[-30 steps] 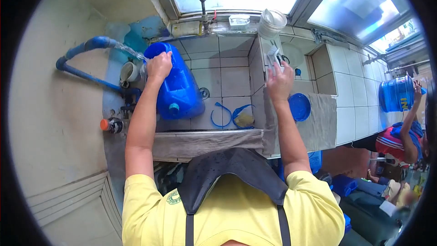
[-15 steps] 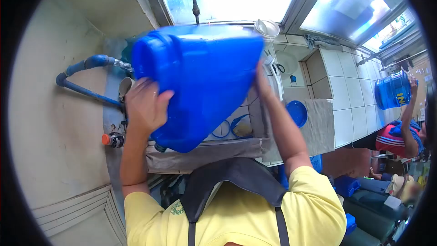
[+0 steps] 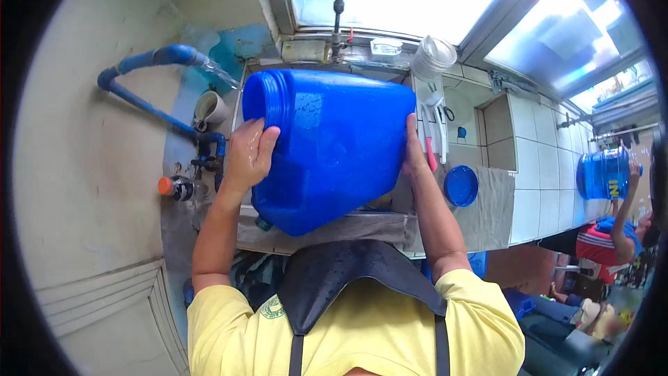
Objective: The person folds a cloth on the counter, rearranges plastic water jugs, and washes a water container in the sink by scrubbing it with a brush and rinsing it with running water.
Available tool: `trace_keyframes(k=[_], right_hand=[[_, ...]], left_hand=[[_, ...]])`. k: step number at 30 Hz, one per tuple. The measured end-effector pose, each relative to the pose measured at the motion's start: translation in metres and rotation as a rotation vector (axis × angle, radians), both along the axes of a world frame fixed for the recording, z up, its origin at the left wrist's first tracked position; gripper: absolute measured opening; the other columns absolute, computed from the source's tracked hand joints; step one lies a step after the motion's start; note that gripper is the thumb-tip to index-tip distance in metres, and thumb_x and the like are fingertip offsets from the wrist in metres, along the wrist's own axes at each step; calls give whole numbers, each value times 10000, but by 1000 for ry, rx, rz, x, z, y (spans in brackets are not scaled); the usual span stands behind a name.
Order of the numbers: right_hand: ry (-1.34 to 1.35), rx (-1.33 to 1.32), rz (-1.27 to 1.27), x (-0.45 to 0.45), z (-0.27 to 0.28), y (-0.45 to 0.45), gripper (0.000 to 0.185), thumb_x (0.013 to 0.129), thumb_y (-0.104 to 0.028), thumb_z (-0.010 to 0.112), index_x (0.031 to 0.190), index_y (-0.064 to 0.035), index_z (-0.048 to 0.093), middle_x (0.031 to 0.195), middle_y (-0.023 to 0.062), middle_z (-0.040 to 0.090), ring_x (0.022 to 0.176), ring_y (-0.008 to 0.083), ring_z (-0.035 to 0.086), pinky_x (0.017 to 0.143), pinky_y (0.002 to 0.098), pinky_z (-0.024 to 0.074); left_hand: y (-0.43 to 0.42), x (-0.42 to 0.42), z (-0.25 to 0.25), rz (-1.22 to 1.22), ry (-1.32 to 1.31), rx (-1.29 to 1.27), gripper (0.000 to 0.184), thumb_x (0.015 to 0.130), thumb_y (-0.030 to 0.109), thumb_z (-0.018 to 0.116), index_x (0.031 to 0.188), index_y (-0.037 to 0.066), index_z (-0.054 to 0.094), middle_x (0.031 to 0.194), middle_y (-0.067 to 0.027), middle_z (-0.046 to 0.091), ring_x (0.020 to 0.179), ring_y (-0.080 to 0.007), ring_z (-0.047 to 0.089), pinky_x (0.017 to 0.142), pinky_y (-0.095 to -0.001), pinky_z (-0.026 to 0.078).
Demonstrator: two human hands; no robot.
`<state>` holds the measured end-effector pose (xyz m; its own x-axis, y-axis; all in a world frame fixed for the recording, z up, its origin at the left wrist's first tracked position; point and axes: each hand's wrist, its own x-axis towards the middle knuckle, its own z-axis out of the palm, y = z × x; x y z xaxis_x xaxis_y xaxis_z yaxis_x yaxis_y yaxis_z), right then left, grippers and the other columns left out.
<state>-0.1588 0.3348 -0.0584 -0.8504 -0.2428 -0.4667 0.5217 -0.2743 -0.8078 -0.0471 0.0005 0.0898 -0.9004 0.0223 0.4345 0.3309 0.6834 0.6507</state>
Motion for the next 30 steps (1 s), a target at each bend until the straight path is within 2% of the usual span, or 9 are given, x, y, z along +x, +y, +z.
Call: trace_keyframes(k=[5,8,10,12,13,15,19,26,30], right_hand=[[27,373,157,-16,47,-2,1135,846,-876,410,1559,1,301,1592,279,301,1462,455,307,1203,525,261],[158,661,266,-32,97,7,1068,872,-865,379,1406,47,535,1374,281,568,1266,403,555,1090,472,418],[313,651,291,-35,138,11,1127,843,-905,329,1406,50,532,1379,325,550,1265,466,540,1054,520,431],[441,631,330,-24,197,-1,1101,864,-892,311,1378,47,569,1231,310,635,1156,405,597,964,458,487],[618,688,323,-21,214,-7,1102,868,-893,274,1348,45,600,1198,297,656,1140,399,603,954,473,482],[717,689,351,-20,239,-26,1104,869,-891,252,1346,42,603,1220,289,651,1162,409,593,974,481,467],[1073,678,339,-18,274,-59,1118,875,-882,164,1342,29,614,1309,258,628,1248,448,551,1050,514,406],[1303,631,304,-30,285,-80,1145,863,-889,113,1361,19,601,1387,240,589,1341,458,488,1110,538,349],[993,408,110,-49,255,-46,1184,839,-913,102,1402,22,560,1357,250,606,1313,428,516,1080,537,363]], left_hand=[[-61,-26,-67,175,-109,327,326,1057,285,517,918,10,622,826,-63,641,691,-194,543,673,-350,440],[-76,-34,-109,264,0,649,376,1069,360,503,936,37,642,803,0,611,709,-111,508,696,-284,429],[-90,-34,-162,454,-368,1186,356,1075,368,494,997,76,681,851,1,651,748,-95,561,731,-265,454],[-118,-41,-241,3,-761,2254,413,1076,405,473,1186,68,686,1080,-54,714,919,-146,653,862,-280,511],[-86,-13,-198,-18,-685,1338,402,1077,389,473,1301,97,634,1200,-79,689,1076,-184,652,970,-310,512],[8,38,-68,-68,-321,1359,393,1067,343,505,1377,109,565,1319,-97,635,1214,-218,610,1075,-363,482],[29,17,-140,-307,-114,1834,398,1057,271,529,1421,112,514,1395,-102,583,1265,-233,578,1119,-385,455],[37,-6,-104,-430,-129,2293,361,1032,229,574,1367,96,564,1281,-109,651,1187,-219,622,1062,-377,491],[9,-17,-93,176,-345,2006,298,1066,336,504,1159,118,685,981,-22,699,862,-86,623,764,-274,524]])
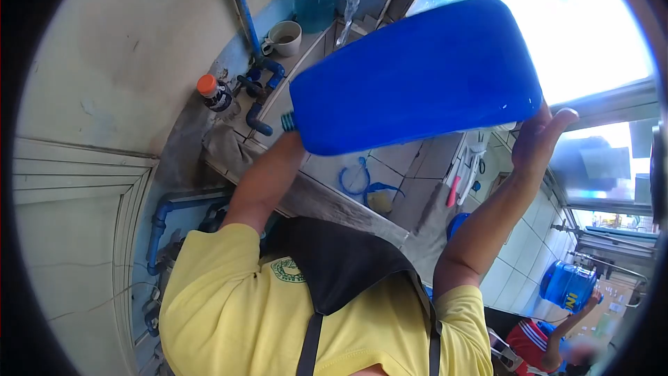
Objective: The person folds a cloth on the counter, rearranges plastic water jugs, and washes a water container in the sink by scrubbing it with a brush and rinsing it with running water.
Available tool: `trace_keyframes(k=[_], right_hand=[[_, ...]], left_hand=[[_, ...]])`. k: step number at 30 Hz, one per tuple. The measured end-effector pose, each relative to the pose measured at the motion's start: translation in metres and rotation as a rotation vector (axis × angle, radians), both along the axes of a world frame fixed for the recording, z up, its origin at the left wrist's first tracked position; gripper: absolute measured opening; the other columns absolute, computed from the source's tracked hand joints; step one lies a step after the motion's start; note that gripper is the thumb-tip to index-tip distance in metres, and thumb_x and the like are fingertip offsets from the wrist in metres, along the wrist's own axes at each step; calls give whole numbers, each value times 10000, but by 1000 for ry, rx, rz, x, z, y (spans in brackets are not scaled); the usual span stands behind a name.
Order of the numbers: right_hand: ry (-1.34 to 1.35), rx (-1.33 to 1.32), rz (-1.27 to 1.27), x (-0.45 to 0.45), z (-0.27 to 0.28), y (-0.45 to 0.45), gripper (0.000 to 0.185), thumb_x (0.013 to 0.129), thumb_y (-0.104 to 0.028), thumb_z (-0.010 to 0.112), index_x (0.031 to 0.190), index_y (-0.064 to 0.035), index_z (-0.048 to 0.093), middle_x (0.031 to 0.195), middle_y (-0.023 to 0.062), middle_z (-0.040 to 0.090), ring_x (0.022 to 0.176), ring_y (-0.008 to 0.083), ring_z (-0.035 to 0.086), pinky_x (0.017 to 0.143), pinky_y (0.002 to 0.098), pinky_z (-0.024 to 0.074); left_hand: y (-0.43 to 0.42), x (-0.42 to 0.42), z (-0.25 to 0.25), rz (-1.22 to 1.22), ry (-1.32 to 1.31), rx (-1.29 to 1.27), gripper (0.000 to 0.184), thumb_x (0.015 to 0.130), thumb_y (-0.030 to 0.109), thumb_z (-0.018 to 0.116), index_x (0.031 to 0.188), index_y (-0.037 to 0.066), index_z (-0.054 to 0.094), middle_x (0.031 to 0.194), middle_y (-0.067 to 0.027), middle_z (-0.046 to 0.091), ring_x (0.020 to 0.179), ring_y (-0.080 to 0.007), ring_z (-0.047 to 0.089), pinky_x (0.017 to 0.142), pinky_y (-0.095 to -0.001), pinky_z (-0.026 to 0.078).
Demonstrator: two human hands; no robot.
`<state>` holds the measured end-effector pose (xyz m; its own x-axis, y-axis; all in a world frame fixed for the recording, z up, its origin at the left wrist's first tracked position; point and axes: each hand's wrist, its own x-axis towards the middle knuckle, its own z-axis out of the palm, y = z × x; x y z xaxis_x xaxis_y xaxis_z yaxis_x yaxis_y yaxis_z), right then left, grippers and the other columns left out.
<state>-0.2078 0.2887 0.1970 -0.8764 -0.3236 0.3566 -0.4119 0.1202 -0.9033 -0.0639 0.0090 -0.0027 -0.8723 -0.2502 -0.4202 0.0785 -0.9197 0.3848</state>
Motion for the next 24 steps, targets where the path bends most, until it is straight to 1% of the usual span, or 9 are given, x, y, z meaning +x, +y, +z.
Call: trace_keyframes(k=[5,8,10,13,15,17,20,22,24], right_hand=[[-742,21,12,-19,-114,100,1106,874,-891,122,1429,-27,532,1379,206,594,1242,295,552,1048,432,393],[-823,168,-54,33,-174,72,1076,842,-921,275,1412,-44,525,1157,184,684,957,228,647,841,379,498],[-1157,147,-89,57,-227,61,1058,812,-931,360,1302,-32,628,1074,171,708,883,275,657,786,381,515],[-1272,308,-53,57,-284,52,878,900,-804,452,1218,-17,678,1080,164,707,850,246,640,773,331,506],[-358,297,-250,54,-276,-1,573,990,-538,574,1191,-11,680,1051,138,708,835,197,625,754,289,490],[-100,93,-264,53,-216,-59,297,980,-280,659,1105,-12,689,955,89,696,859,206,637,789,298,504],[397,116,4,44,-142,-129,192,900,-177,713,995,-10,716,923,101,693,820,222,642,739,299,507],[346,200,241,44,-110,-176,209,859,-189,750,960,-9,720,909,94,692,753,216,636,668,299,499],[81,165,404,28,-109,-221,232,885,-240,759,955,-21,725,861,62,686,701,178,628,643,285,495]], left_hand=[[-115,-50,-68,-280,200,-1041,314,1016,296,585,1227,73,653,1076,-93,709,982,-189,662,934,-352,522],[-124,-90,-29,-291,-270,-719,349,998,376,581,1078,56,698,922,-71,708,803,-155,622,813,-314,504],[-129,-113,-42,-148,-65,-1307,416,1000,418,550,1044,31,696,924,-88,705,772,-182,611,787,-332,502],[-90,-116,-3,-360,-193,-1580,380,1008,414,538,967,61,675,922,-75,711,822,-222,655,807,-365,504],[-50,-113,11,-369,-199,-2060,366,1005,442,521,927,107,647,906,-127,710,809,-298,662,780,-419,499],[-21,-110,3,-395,41,-2332,367,1007,459,497,938,127,638,919,-148,710,833,-339,665,794,-437,501],[3,-105,-20,-823,544,-1978,306,1017,407,506,1049,133,640,1154,-99,686,1029,-260,643,968,-395,475],[25,-100,-62,-456,631,-2501,272,991,344,544,1138,131,625,1264,-97,630,1123,-269,594,1084,-405,407],[44,-107,-52,-570,593,-2526,289,977,335,549,1169,132,623,1284,-103,619,1144,-290,585,1111,-426,380]])
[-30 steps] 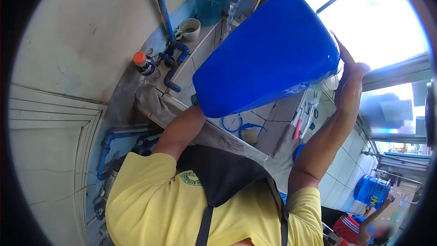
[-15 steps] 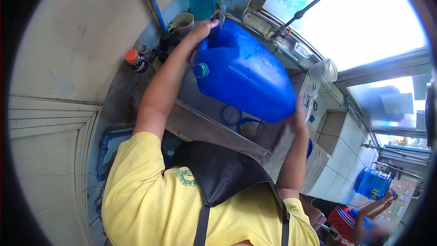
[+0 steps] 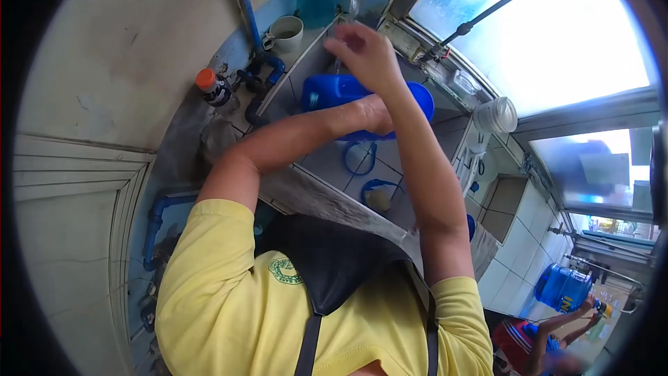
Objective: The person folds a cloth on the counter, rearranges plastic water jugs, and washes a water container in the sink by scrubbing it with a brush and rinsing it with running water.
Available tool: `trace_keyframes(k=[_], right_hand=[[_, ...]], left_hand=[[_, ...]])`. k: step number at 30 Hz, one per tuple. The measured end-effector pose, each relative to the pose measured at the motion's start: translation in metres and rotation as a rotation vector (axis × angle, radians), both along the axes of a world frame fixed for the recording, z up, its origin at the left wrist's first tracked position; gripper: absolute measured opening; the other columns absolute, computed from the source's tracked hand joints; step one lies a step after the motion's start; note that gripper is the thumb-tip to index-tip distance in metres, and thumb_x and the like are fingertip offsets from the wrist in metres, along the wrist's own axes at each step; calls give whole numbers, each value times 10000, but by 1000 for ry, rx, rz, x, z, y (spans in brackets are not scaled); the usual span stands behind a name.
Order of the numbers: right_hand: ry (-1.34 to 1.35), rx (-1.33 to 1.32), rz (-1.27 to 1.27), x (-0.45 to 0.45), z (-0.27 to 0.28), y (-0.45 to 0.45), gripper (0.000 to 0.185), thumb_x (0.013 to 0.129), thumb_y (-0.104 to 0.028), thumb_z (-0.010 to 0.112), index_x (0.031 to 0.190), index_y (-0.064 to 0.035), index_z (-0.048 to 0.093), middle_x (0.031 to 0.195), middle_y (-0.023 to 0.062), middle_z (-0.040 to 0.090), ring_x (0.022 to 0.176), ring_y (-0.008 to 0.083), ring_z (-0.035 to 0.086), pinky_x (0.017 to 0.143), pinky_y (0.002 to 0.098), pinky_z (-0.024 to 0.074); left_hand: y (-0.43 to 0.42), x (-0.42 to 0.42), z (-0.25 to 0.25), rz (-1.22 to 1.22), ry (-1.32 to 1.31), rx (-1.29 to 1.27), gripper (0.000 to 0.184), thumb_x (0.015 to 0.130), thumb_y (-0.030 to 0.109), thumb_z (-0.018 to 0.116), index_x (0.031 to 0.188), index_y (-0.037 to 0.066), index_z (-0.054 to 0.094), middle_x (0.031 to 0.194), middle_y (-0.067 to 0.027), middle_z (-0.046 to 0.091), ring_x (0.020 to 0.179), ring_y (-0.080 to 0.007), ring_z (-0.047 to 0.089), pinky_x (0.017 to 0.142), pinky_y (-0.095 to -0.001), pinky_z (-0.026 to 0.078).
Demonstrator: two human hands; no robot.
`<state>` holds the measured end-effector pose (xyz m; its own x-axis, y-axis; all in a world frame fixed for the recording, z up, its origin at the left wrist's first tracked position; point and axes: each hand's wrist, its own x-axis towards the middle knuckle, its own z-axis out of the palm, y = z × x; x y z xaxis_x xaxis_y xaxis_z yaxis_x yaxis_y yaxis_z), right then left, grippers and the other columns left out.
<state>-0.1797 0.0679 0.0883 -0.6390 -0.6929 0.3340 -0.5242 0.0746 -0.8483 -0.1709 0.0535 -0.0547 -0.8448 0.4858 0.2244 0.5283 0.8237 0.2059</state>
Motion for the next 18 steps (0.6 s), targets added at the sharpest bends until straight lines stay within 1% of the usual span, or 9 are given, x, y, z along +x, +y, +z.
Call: trace_keyframes(k=[1,3,6,8,9,11,14,16,18], right_hand=[[-209,23,39,-6,4,-18,230,905,-255,755,956,-32,734,866,53,687,721,166,633,675,268,504],[-856,-258,78,-12,12,-44,253,940,-280,712,894,-31,716,833,38,673,692,156,605,640,265,491],[-894,-290,154,-26,7,-33,332,947,-354,690,868,-32,697,809,41,673,667,150,582,604,272,471],[-106,251,-53,-39,-7,-10,484,914,-488,680,931,-5,698,804,85,694,607,217,598,604,338,504],[158,428,-87,-46,-23,3,553,904,-567,653,994,-24,710,842,127,717,636,292,627,644,386,524],[156,475,-86,-46,-60,32,566,899,-579,641,1028,-35,723,850,125,730,686,329,645,676,396,527],[89,605,-22,-20,-72,62,563,909,-591,617,940,-37,709,835,112,727,742,334,670,730,404,527],[409,791,-178,3,-72,62,546,948,-570,570,870,-38,663,851,125,725,775,349,678,800,431,516],[416,779,-258,16,-81,62,547,955,-573,559,877,-39,651,854,136,725,783,360,680,806,443,513]], left_hand=[[4,-3,3,-9,-72,-59,313,962,326,555,1200,134,622,1305,-110,608,1165,-311,575,1139,-446,352],[-7,1,-5,51,184,304,328,943,286,558,1213,112,624,1265,-121,636,1159,-314,579,1112,-461,373],[-56,24,28,181,-82,342,297,934,251,568,1175,93,642,1216,-142,658,1152,-327,575,1059,-453,411],[-95,43,36,279,497,191,262,927,217,580,1140,83,654,1096,-150,674,1071,-335,590,970,-428,457],[-113,52,59,373,164,275,219,944,220,570,1094,89,662,1018,-134,667,1016,-334,612,896,-415,482],[-129,67,35,478,547,267,190,965,226,547,1043,88,654,930,-113,654,918,-329,631,817,-435,496],[-137,68,10,529,430,204,216,974,258,543,1039,84,652,930,-100,661,856,-321,634,780,-444,501],[-142,62,4,578,315,141,246,982,291,538,1036,79,650,931,-87,668,794,-314,636,743,-454,505],[-136,46,5,654,218,117,270,988,309,534,1055,77,654,933,-83,669,771,-301,635,727,-444,507]])
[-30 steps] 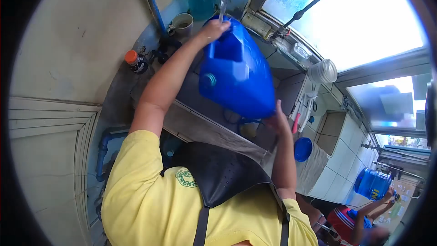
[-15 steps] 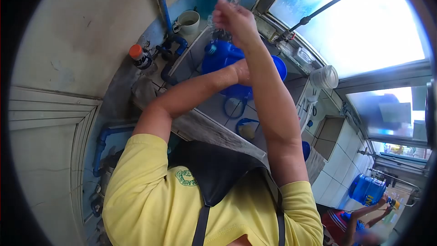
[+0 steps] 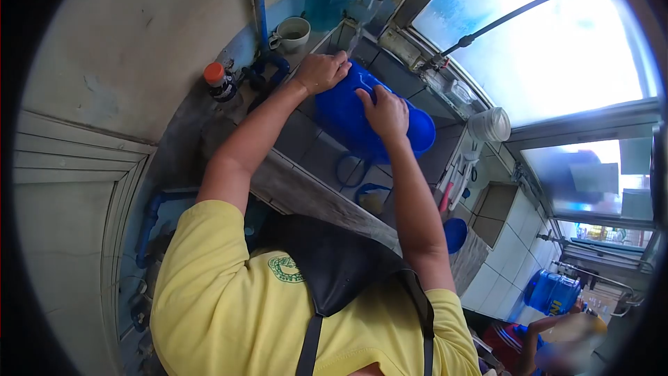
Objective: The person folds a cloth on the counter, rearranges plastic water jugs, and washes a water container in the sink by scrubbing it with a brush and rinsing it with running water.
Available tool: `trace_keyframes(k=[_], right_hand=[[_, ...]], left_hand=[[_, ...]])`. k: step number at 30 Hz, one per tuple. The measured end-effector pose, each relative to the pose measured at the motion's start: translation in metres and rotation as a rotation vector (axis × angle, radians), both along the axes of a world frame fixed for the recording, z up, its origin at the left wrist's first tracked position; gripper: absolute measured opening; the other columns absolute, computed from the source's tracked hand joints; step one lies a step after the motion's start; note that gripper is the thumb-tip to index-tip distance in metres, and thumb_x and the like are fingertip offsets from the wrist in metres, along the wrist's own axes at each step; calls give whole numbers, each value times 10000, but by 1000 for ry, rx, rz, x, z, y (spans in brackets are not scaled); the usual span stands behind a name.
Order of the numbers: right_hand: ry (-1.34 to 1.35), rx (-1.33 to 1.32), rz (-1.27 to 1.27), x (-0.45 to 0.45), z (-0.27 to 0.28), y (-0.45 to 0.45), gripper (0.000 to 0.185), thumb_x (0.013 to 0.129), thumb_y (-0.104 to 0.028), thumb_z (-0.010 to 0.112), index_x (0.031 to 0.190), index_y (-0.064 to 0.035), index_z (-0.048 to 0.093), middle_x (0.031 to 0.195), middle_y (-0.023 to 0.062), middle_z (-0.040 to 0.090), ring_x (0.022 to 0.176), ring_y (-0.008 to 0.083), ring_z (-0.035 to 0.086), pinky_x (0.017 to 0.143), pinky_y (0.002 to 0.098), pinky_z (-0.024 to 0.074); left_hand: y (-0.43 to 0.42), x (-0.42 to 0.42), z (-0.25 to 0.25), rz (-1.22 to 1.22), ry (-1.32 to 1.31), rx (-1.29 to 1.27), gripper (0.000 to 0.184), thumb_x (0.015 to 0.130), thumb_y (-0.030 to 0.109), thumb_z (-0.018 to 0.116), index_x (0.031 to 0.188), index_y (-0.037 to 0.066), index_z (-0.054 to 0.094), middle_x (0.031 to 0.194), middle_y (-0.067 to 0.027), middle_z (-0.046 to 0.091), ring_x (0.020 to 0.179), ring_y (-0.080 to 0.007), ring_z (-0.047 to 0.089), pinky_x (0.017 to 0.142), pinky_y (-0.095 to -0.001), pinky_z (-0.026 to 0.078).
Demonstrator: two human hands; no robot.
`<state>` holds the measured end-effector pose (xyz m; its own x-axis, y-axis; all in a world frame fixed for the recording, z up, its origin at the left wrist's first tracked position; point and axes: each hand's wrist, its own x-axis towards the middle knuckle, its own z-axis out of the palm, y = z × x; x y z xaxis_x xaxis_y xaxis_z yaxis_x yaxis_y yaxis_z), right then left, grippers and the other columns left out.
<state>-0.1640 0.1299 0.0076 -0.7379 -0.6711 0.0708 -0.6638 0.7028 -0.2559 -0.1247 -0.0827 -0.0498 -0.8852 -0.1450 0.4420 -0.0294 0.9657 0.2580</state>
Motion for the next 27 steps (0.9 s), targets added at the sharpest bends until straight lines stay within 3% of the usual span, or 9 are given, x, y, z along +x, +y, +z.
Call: trace_keyframes(k=[3,4,8,9,13,14,18,23,27], right_hand=[[103,-80,-188,9,-15,1,551,977,-579,523,899,-41,614,862,168,725,806,392,683,825,478,504],[107,-82,-194,10,-15,1,551,977,-579,523,899,-41,614,862,168,725,806,392,683,825,478,504],[126,-68,-250,14,-12,8,514,997,-531,510,882,-42,620,837,158,721,801,375,685,869,466,494],[131,-71,-260,13,-10,9,514,997,-531,510,882,-42,620,837,158,721,801,375,685,869,466,494],[57,-60,-251,9,-5,15,530,992,-554,505,880,-49,621,847,159,728,809,375,690,866,463,496],[54,-59,-258,8,-5,15,530,992,-554,505,880,-49,621,847,159,728,809,375,690,866,463,496],[12,18,-266,0,-2,13,551,987,-585,494,892,-58,625,863,153,735,813,365,697,871,462,497],[29,16,-281,4,2,13,569,983,-608,484,898,-63,625,865,154,738,809,365,698,865,460,499],[20,17,-291,5,5,11,574,989,-607,478,895,-58,619,862,149,738,807,366,698,864,461,499]], left_hand=[[18,-33,11,213,-316,42,344,1005,363,519,1110,70,666,940,-73,673,705,-262,632,679,-413,511],[22,-38,25,207,-312,40,344,1005,363,519,1110,70,666,940,-73,673,705,-262,632,679,-413,511],[30,-55,88,241,-901,474,494,1016,491,494,1172,57,672,904,-55,668,648,-216,613,624,-341,504],[25,-60,87,232,-899,467,494,1016,491,494,1172,57,672,904,-55,668,648,-216,613,624,-341,504],[-13,-60,50,-186,-649,840,469,1001,490,565,1188,76,682,863,-29,654,648,-160,587,613,-259,479],[-16,-57,40,-191,-655,839,469,1001,490,565,1188,76,682,863,-29,654,648,-160,587,613,-259,479],[-24,-45,7,-395,-470,1252,365,976,388,662,1195,98,681,870,2,648,690,-106,562,636,-230,472],[-13,-48,2,-89,-517,1485,270,951,256,716,1181,115,699,911,11,650,760,-67,561,670,-215,475],[-13,-39,-15,-127,-366,1566,274,942,267,726,1158,99,713,896,10,655,775,-74,576,683,-230,495]])
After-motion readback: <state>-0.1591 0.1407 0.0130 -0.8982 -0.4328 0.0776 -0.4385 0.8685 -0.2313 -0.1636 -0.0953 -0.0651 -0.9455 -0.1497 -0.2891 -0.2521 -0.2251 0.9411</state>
